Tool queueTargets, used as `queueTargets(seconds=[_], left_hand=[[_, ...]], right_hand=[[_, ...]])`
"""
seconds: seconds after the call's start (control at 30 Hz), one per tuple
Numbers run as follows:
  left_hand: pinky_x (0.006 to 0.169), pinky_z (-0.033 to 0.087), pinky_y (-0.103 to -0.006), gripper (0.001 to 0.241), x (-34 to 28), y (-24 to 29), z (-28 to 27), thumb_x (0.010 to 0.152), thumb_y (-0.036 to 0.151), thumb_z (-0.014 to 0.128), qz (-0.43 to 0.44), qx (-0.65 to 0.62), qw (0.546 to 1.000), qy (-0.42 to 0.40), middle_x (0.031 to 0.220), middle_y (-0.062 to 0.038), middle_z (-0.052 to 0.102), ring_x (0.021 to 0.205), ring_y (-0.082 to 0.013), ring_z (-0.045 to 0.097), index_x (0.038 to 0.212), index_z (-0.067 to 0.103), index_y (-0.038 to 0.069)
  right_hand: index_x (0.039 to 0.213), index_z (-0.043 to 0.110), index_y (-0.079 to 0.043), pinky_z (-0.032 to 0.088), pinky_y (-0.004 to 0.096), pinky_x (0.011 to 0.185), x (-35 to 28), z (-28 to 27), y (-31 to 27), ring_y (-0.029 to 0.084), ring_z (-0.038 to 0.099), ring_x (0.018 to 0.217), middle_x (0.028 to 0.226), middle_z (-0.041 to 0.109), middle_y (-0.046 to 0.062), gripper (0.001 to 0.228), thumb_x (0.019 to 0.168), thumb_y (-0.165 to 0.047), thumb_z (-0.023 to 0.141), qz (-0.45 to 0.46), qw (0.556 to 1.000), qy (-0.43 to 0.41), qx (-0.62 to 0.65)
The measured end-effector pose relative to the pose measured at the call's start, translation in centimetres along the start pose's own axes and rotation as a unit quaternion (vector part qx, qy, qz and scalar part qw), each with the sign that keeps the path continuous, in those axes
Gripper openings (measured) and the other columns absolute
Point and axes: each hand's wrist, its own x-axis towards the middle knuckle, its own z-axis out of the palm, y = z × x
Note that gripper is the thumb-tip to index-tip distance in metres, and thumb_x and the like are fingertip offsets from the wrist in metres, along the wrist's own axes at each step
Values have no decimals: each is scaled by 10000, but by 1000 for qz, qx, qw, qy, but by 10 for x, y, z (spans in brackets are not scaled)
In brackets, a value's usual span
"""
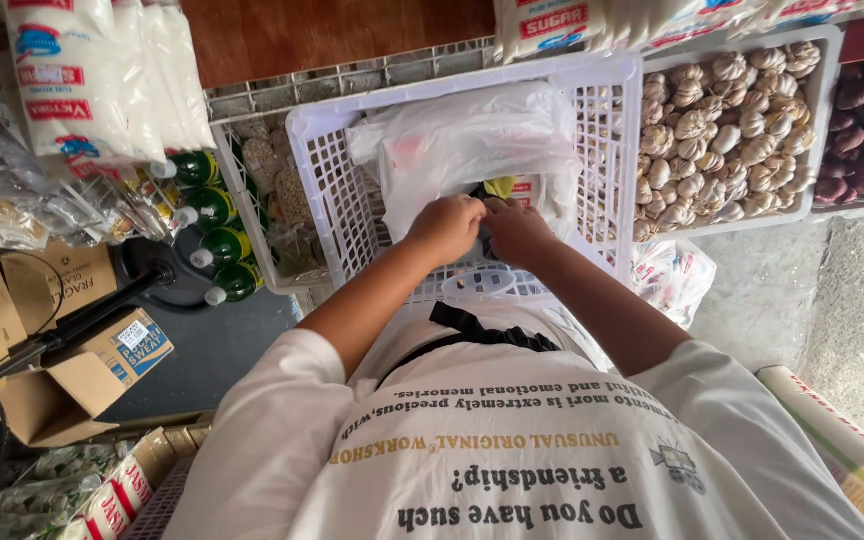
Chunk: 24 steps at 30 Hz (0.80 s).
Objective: The recorder is scanning barcodes on small packets of sugar and placing them into a plastic bag within a basket in a retail setting.
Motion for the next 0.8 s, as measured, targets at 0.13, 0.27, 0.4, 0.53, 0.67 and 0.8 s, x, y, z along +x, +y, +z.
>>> queueTargets(seconds=[0.13,0.27,0.4,0.53,0.67,0.8], left_hand=[[876,560,-487,186,8,-39,0,993,196,587,-96,158,976,-114,1120,-123,715,1033,-345,685,1046,722,79],[1082,323,-518,334,15,-49,-23,960,361,590,-127,416,868,-240,1287,-46,683,1371,-311,470,1181,760,179],[1161,111,-479,551,19,-83,-21,985,556,513,-143,544,756,-335,1474,-38,575,1529,-308,257,1320,714,167],[1168,144,-518,424,4,-134,11,1002,314,548,-67,649,677,-339,1527,-24,553,1504,-292,312,1376,683,167],[1081,204,-480,486,-47,-129,-17,975,331,522,-112,593,739,-301,1557,-33,501,1485,-284,307,1428,613,179],[1094,312,-404,461,0,-111,0,1014,276,488,-219,386,887,-127,1500,-54,556,1417,-251,423,1440,601,141]], right_hand=[[1396,571,-176,407,518,1098,8,11,-6,341,429,1401,1547,443,68,623,790,-171,714,-92,990,20,-109],[1252,628,-200,354,598,1087,21,9,-2,339,402,1393,1383,522,67,498,769,-226,752,-84,968,3,-236],[1219,649,-151,431,495,1102,37,27,23,303,506,1307,1272,582,68,448,784,-174,753,-34,985,-28,-164],[1169,632,-76,511,479,954,58,26,18,355,597,1197,1205,634,150,391,808,-189,734,40,995,57,76],[1235,630,-59,550,437,893,92,35,9,358,711,1031,1077,732,183,455,841,-279,687,85,940,31,329],[1179,672,0,554,413,912,110,37,-15,337,715,1049,1100,729,205,585,863,-487,742,228,913,-17,339]])
